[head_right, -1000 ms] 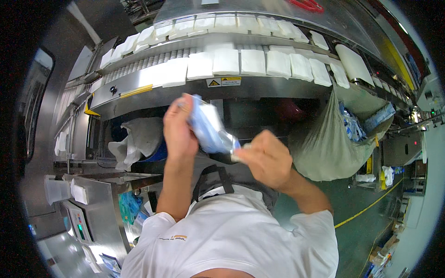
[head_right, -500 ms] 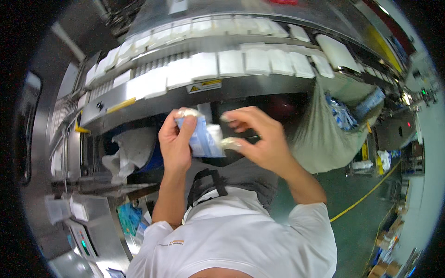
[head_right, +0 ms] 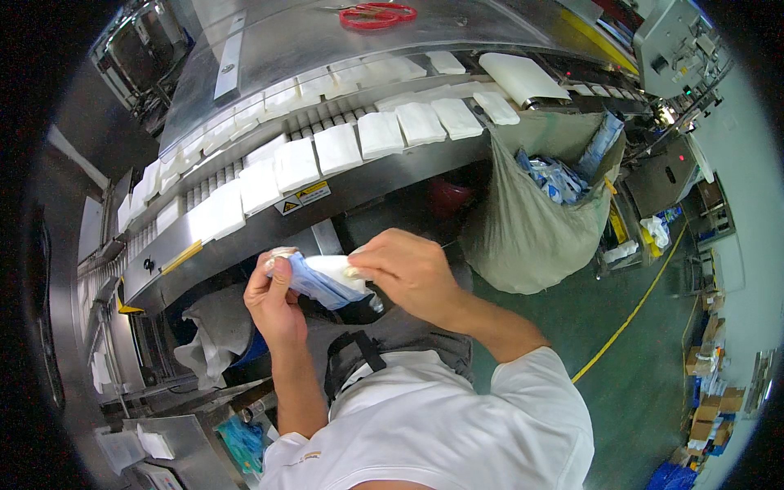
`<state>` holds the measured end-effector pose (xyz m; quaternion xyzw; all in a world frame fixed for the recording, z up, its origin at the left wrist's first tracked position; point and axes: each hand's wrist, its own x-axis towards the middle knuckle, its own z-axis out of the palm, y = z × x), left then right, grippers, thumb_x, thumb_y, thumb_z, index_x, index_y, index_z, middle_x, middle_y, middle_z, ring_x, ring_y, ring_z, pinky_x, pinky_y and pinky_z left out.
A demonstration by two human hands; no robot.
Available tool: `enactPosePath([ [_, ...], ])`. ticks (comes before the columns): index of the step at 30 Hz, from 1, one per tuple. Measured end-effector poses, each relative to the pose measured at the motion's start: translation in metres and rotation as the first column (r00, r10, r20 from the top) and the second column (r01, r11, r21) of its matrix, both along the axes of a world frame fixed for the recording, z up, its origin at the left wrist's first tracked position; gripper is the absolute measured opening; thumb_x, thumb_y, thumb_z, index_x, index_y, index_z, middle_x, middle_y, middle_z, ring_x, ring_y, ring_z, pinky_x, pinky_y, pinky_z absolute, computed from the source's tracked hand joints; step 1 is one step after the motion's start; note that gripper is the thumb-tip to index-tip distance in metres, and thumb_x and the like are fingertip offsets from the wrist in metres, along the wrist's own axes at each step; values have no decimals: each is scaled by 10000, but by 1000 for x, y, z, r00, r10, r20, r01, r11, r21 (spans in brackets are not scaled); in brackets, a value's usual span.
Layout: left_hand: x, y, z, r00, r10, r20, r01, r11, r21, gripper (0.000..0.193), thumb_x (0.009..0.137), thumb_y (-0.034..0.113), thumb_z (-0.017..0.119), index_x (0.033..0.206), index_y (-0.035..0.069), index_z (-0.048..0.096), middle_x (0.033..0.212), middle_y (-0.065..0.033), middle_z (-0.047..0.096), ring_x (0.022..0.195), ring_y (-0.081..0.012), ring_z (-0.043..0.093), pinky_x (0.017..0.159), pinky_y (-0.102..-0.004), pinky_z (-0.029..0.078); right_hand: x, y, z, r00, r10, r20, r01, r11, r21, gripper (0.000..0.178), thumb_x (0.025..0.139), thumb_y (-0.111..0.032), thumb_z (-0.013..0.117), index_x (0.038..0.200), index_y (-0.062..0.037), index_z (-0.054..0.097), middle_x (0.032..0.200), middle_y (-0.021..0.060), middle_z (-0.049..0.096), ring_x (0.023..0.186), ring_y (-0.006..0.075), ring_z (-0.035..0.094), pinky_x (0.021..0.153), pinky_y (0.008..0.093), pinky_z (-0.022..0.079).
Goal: The person uses scissors to open blue pouches, removes white rectangular blocks from them, and places the blocks onto a moving conveyor belt. They also adjust the position of blocks already on the belt and discard the empty packaging.
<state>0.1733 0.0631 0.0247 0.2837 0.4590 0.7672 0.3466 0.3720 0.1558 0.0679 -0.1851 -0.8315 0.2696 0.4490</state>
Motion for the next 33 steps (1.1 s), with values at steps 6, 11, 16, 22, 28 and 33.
enactPosePath([
  [6, 3, 6, 4, 997, -38, 73, 37, 999, 16, 150, 979, 102, 729, 1072, -16, 720, 983, -41, 730, 856, -82, 640, 785, -237, 507, 4, 4, -15, 965, 56, -258, -225, 686, -692, 263, 899, -15, 754, 1147, 28, 677, 1014, 62, 682, 912, 140, 676, 832, 301, 565],
  [11, 1, 4, 3, 991, -31, -133, 30, 1000, -10, 158, 987, 153, 733, 1054, 11, 717, 951, -29, 731, 835, -73, 629, 764, -235, 503, 8, 18, -14, 960, 277, -30, -224, 706, -672, 262, 917, 43, 673, 1179, 34, 657, 1082, 55, 674, 973, 97, 641, 865, 275, 553],
  [16, -25, -5, -9, 982, 93, 165, -103, 993, 55, 150, 1040, 209, 651, 994, 66, 645, 1000, -94, 759, 726, -80, 627, 628, -246, 531, 18, 35, -17, 921, -83, -382, -264, 588, -765, 292, 1006, -135, 689, 1231, 42, 632, 1098, 89, 722, 977, 139, 706, 851, 291, 605],
  [22, -8, -12, 5, 936, -347, -64, 342, 937, -72, 381, 931, 192, 780, 1249, 56, 619, 1085, -72, 731, 765, -72, 631, 583, -223, 505, 6, 28, -25, 923, -33, -384, -315, 512, -799, 324, 1005, -130, 687, 1267, 46, 616, 1106, 92, 722, 975, 148, 710, 858, 298, 610],
  [28, -14, -5, 10, 885, -371, -282, 323, 925, -202, 291, 885, 117, 805, 1147, 18, 724, 1019, -12, 697, 862, -74, 635, 754, -234, 503, 1, 9, -15, 966, 99, -238, -230, 750, -621, 423, 917, 0, 750, 1309, 48, 599, 1165, 104, 699, 1032, 163, 688, 950, 313, 570],
  [33, -17, -2, -13, 919, -343, -194, 351, 936, 11, 311, 830, -17, 781, 1137, -31, 733, 1026, -48, 726, 926, -103, 660, 831, -243, 516, 4, 3, 3, 969, 190, -158, -243, 852, -463, 586, 819, -72, 865, 1321, 55, 591, 1215, 129, 667, 1080, 189, 676, 960, 328, 556],
])
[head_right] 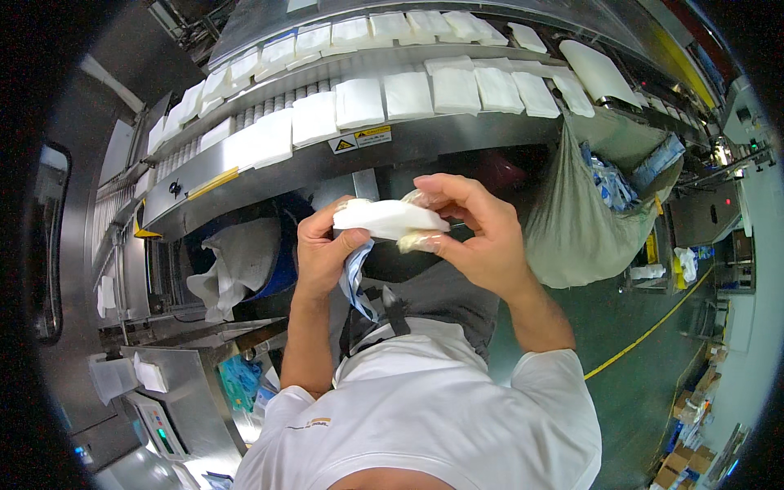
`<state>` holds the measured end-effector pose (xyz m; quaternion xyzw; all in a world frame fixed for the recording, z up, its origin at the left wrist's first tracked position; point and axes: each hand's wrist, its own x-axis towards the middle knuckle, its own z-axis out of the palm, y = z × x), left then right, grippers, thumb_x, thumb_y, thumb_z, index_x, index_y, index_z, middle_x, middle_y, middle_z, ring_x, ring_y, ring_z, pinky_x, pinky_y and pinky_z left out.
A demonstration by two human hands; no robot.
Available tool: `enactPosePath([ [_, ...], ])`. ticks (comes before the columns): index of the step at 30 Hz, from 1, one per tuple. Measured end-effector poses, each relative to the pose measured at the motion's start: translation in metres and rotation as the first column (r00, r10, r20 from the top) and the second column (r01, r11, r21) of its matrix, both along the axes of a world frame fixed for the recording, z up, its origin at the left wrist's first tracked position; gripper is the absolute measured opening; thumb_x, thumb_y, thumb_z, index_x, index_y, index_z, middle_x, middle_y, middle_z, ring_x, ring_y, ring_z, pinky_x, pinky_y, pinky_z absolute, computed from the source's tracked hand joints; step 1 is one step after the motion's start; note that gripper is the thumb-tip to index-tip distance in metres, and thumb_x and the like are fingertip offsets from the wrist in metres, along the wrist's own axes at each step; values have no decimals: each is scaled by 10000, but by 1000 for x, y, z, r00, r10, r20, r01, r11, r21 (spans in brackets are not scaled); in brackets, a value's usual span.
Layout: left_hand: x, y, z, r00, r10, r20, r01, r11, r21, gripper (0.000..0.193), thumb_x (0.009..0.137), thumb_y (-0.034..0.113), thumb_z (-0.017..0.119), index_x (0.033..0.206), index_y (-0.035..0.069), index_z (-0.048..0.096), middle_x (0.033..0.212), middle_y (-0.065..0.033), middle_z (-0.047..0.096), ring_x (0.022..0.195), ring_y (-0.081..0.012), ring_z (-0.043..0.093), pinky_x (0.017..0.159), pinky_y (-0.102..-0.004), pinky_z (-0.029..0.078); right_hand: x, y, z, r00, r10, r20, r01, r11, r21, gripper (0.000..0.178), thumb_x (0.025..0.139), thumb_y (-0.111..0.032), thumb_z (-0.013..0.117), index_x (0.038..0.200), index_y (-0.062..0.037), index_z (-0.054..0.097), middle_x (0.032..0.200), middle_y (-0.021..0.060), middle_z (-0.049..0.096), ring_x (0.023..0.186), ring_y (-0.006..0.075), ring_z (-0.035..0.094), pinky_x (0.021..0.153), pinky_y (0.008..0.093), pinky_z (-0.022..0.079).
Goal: The person uses scissors to open blue pouches, removes white rectangular blocks from them, and places the blocks onto a moving conveyor belt. They also adjust the position of blocks already on the belt and discard the empty packaging.
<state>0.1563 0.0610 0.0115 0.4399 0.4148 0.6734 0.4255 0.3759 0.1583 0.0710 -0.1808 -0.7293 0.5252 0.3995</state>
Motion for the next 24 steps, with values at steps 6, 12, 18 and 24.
enactPosePath([
  [6, 8, 8, -9, 976, -67, 205, 62, 998, 31, 293, 846, -51, 740, 1139, -36, 728, 1073, -90, 741, 971, -150, 694, 851, -268, 544, -2, -4, 18, 994, 9, 110, -48, 934, 353, 628, 778, -157, 906, 1293, 49, 611, 1135, 165, 694, 998, 230, 685, 878, 364, 569],
  [12, 7, 4, 21, 812, 249, -528, -133, 960, 248, 259, 837, 33, 794, 1083, -18, 733, 1055, -121, 751, 924, -200, 731, 776, -297, 577, -7, -4, 31, 967, -217, 131, 84, 764, 640, 607, 661, -72, 891, 1221, -22, 663, 1133, 102, 705, 949, 312, 666, 825, 387, 551],
  [18, 19, -6, 49, 756, 321, -570, -217, 945, 244, 648, 668, 207, 963, 1220, 9, 688, 1088, -86, 753, 779, -125, 648, 654, -242, 509, 9, 22, -9, 999, 43, 16, -45, 978, 205, 366, 768, 35, 814, 1110, 3, 687, 1147, 124, 683, 1026, 238, 669, 889, 351, 537],
  [24, 26, -16, 51, 808, 184, -560, -116, 981, 156, 686, 620, 227, 983, 1207, 26, 692, 1101, -119, 708, 945, -220, 687, 778, -298, 552, 2, 36, -66, 916, 171, -364, -230, 965, -125, 274, 852, -44, 827, 1075, -37, 667, 1118, 107, 667, 1015, 192, 660, 897, 323, 544],
])
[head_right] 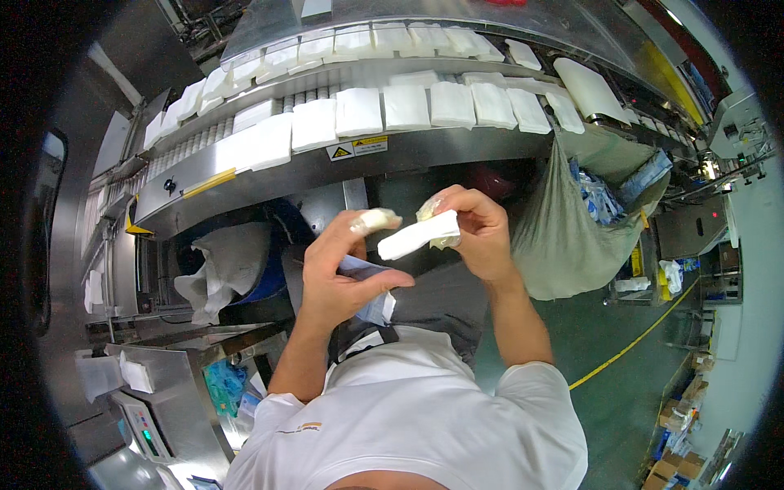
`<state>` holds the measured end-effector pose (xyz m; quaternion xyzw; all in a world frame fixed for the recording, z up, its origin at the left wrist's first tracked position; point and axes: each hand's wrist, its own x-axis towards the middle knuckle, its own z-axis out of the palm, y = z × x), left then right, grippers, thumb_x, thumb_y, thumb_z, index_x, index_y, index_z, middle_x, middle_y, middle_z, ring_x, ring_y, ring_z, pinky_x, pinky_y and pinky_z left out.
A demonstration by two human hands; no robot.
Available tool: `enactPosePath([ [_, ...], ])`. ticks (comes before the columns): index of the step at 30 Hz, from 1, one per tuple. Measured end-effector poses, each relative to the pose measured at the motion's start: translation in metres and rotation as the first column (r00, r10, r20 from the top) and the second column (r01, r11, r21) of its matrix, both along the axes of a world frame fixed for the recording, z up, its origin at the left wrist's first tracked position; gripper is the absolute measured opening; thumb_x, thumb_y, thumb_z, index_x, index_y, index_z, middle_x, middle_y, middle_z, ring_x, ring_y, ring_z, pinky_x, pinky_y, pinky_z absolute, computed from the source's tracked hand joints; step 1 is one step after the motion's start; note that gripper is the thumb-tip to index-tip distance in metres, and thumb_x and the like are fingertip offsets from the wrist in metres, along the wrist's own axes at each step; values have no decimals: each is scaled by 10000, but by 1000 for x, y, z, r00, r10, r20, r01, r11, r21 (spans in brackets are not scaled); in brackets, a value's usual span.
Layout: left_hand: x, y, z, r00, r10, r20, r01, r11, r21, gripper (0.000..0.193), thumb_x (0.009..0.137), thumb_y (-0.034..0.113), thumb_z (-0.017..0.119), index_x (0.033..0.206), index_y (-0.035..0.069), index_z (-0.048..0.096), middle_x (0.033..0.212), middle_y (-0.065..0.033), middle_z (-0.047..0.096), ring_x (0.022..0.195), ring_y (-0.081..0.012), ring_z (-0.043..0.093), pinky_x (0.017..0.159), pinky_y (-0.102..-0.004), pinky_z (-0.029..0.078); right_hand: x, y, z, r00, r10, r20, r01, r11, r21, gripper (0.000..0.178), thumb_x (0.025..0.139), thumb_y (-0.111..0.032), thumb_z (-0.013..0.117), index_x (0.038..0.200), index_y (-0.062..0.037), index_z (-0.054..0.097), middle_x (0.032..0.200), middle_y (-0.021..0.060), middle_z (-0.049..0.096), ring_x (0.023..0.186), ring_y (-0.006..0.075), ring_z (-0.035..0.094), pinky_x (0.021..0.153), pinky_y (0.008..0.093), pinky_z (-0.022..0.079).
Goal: The person uses scissors to open blue pouches, removes white rectangular blocks from them, and places the blocks onto a moving conveyor belt. They also adjust the position of blocks already on the belt and discard the empty packaging.
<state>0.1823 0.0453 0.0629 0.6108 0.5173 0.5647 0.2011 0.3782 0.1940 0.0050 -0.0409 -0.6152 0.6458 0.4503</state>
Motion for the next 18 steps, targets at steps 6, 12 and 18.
enactPosePath([
  [6, 9, 12, -7, 999, -1, 40, -8, 975, 224, 355, 735, 50, 892, 1048, 2, 731, 1037, -140, 706, 848, -264, 725, 721, -317, 584, -7, -1, 4, 996, 82, -21, -81, 996, 34, 276, 857, -32, 818, 1083, -27, 660, 1117, 124, 668, 1031, 207, 665, 898, 330, 551],
  [12, -4, 4, -1, 999, -27, -46, 27, 1000, 8, 255, 790, 16, 817, 1034, -4, 747, 940, -143, 722, 795, -246, 703, 707, -315, 541, 9, -24, 69, 891, -43, 452, -76, 968, 240, 576, 759, -116, 886, 1261, -25, 619, 1183, 121, 671, 1111, 246, 647, 973, 383, 513],
  [18, -10, 9, -11, 991, -106, -85, 98, 990, -102, 286, 798, 43, 813, 1070, 2, 730, 951, -149, 718, 842, -292, 707, 751, -346, 545, 4, -29, 70, 823, -294, 486, 28, 875, 483, 341, 723, 30, 803, 1056, -2, 738, 995, 115, 721, 902, 262, 696, 790, 356, 556],
])
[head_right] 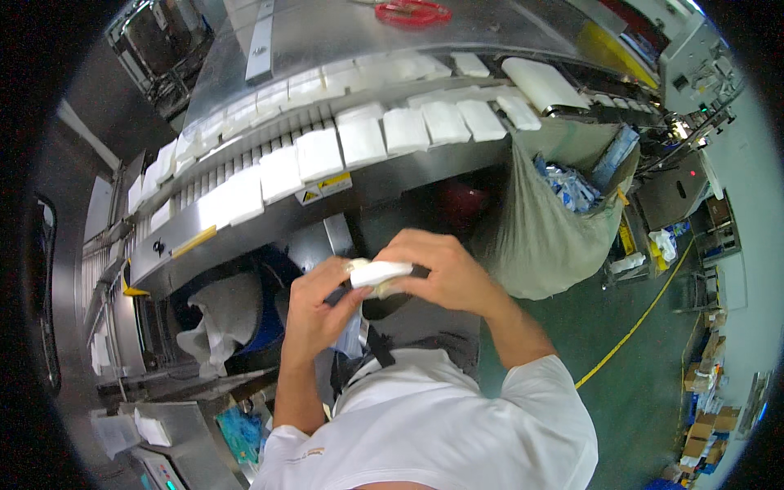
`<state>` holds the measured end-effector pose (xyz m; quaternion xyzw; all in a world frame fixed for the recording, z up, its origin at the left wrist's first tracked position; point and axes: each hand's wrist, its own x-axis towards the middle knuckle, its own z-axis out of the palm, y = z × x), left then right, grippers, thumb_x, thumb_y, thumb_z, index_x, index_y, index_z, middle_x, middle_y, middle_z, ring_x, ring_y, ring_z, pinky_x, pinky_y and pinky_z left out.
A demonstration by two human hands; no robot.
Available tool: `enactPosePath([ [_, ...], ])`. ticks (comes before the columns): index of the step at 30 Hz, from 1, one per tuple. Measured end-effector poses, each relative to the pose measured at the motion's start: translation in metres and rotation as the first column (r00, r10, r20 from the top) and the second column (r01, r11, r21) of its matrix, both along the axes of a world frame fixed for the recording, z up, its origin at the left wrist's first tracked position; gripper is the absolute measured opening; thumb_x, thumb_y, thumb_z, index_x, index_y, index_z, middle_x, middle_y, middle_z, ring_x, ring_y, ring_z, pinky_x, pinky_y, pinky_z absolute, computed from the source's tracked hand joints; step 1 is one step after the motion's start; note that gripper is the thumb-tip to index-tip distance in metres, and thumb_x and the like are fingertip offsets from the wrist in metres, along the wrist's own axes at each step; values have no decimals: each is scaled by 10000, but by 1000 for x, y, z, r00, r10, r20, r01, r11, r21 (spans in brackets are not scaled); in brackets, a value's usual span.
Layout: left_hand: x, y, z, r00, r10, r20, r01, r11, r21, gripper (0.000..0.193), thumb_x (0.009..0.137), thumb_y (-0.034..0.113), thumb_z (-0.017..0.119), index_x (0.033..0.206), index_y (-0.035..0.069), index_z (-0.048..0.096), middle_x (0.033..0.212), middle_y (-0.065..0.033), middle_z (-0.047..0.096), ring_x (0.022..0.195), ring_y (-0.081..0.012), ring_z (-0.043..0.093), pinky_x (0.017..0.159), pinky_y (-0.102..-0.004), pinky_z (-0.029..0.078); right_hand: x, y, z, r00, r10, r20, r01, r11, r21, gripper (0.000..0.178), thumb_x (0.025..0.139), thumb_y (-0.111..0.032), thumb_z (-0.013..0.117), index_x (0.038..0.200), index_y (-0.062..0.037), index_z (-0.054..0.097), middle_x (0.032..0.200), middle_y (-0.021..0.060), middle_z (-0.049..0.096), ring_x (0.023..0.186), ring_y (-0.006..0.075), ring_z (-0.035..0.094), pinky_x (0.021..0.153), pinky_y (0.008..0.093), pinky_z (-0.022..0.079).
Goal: The person uses scissors to open blue pouches, removes white rectangular blocks from them, and places the blocks onto a moving conveyor belt. They also adjust the position of blocks already on the belt and discard the empty packaging.
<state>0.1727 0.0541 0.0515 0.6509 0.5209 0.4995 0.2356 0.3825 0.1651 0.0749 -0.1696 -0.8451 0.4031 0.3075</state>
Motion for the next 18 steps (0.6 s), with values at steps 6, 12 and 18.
enactPosePath([
  [6, 4, 2, -4, 998, 9, 60, -12, 999, 35, 247, 832, 17, 792, 1072, -2, 740, 981, -138, 727, 820, -257, 708, 726, -308, 544, 0, -7, 7, 998, -46, -35, 50, 992, 114, 378, 692, 44, 832, 1056, -15, 752, 991, 102, 726, 885, 251, 685, 759, 341, 547],
  [12, 4, 2, 2, 995, -14, 99, 7, 998, 66, 253, 830, 60, 811, 1063, -8, 740, 935, -126, 714, 795, -238, 693, 709, -299, 529, 2, -10, 18, 997, -62, -34, 68, 975, 212, 468, 711, -21, 843, 1163, -2, 721, 1023, 118, 729, 867, 254, 679, 740, 340, 542],
  [18, 1, 3, 7, 982, -77, 171, 79, 997, -6, 256, 852, 129, 811, 1060, -3, 740, 881, -103, 704, 751, -200, 666, 683, -290, 504, 7, -3, 14, 998, 11, -56, 9, 937, 350, 493, 747, -70, 835, 1219, -4, 706, 1100, 165, 724, 898, 303, 687, 738, 361, 558],
])
